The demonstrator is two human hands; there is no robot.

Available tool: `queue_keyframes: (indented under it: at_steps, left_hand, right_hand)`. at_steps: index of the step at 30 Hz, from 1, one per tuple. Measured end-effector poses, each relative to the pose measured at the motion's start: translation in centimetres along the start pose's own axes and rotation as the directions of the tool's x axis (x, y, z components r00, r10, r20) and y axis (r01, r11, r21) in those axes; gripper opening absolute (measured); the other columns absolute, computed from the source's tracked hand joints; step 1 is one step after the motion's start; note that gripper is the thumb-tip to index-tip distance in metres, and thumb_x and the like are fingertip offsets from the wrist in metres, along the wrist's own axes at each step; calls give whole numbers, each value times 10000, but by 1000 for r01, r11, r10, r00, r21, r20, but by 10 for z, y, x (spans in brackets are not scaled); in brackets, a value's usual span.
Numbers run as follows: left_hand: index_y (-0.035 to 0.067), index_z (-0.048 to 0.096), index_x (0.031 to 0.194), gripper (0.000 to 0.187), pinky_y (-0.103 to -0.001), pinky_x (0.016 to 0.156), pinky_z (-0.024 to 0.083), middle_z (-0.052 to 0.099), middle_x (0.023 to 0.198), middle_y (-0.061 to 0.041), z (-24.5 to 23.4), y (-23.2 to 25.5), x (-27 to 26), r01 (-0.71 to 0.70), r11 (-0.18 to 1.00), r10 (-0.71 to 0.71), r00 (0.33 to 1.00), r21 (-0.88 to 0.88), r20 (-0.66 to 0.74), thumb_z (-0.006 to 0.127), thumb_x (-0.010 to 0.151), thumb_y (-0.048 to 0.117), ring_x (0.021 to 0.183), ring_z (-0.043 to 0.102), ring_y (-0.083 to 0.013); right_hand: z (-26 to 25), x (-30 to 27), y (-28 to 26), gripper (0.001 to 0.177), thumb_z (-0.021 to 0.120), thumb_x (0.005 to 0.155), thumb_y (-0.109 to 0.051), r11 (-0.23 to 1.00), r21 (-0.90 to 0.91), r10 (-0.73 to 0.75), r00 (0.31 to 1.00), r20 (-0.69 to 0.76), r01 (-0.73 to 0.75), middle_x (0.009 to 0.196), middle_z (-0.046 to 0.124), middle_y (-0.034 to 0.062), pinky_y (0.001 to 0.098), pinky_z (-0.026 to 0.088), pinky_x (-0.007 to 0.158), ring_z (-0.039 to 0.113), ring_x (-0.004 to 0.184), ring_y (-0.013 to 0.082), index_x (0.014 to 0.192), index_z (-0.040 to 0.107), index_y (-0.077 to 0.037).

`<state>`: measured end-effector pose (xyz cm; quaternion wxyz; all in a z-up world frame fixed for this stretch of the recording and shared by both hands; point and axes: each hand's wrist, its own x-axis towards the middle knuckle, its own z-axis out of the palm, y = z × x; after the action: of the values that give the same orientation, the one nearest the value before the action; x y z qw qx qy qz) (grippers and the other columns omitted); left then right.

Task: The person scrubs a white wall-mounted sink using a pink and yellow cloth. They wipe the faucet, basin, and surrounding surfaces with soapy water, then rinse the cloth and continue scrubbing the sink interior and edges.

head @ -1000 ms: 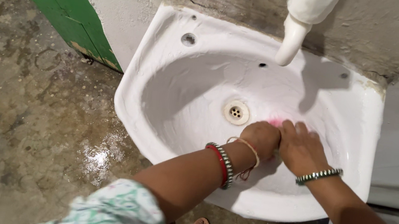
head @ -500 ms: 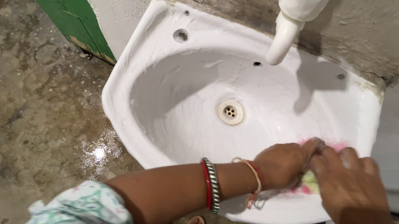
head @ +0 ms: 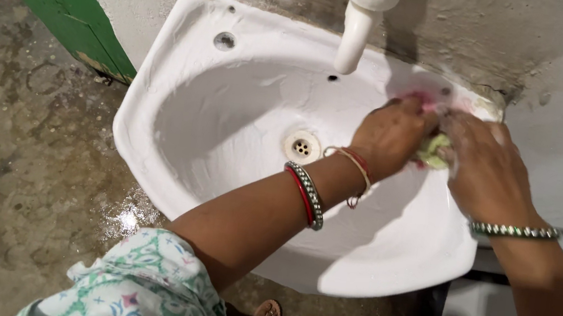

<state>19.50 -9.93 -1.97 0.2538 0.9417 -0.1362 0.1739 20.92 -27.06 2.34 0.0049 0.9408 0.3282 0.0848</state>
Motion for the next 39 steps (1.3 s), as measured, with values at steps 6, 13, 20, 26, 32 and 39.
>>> queue_keyframes:
  at_steps: [6, 13, 20, 26, 32, 39]
  left_hand:
    - [124, 661, 1243, 275, -394, 1115, 480, 597, 1383, -53, -4, 58, -41, -159, 976, 187, 962, -146, 201, 546, 1057, 291, 1311, 548, -193]
    - [301, 590, 1384, 530, -507, 1226, 141, 441, 1549, -43, 6, 62, -8, -390, 920, 381, 912, 38, 153, 601, 855, 314, 1423, 354, -250]
    - [218, 786, 999, 280, -446, 1057, 444, 660, 1222, 16, 0, 39, 71, -225, 948, 202, 972, 226, 120, 759, 807, 419, 1201, 518, -224]
    - [230, 784, 989, 285, -396, 906, 538, 667, 1188, -10, -4, 53, 63, -118, 990, 94, 963, 79, 253, 816, 742, 368, 1175, 513, -272]
    - [178, 769, 1054, 308, -351, 841, 602, 668, 1223, -50, -18, 85, -7, -247, 967, 207, 904, 63, 374, 805, 786, 326, 1061, 597, -234]
    - [202, 780, 1019, 219, -374, 815, 603, 622, 1298, -49, -13, 82, 5, -264, 959, 209, 903, 100, 375, 758, 820, 289, 1123, 571, -292]
  right_hand:
    - [-22, -103, -11, 392, 612, 991, -273, 995, -103, 14, 999, 29, -11, 1347, 621, 146, 443, 489, 1095, 556, 1268, 255, 1318, 586, -59]
    - [-6, -87, -5, 397, 703, 921, -193, 902, 22, 422, 890, 174, -432, 1391, 426, 214, 487, 508, 967, 496, 1272, 425, 1204, 531, 25]
    - [2, 16, 48, 545, 660, 863, 25, 902, 225, 361, 930, 73, -368, 1458, 403, 286, 493, 528, 989, 574, 1208, 484, 1339, 393, 26]
    - [3, -4, 30, 559, 698, 851, 28, 874, 237, 430, 902, 31, -425, 1209, 607, 360, 511, 573, 876, 659, 1041, 491, 1313, 385, 69]
    - [-16, -93, -23, 612, 642, 929, -26, 801, 251, 514, 840, 175, -543, 1095, 665, 322, 417, 610, 551, 762, 741, 384, 1446, 322, 48]
    - [1, -72, -2, 547, 719, 847, -21, 801, 255, 519, 840, 157, -542, 1099, 650, 350, 482, 634, 710, 719, 907, 454, 1261, 370, 62]
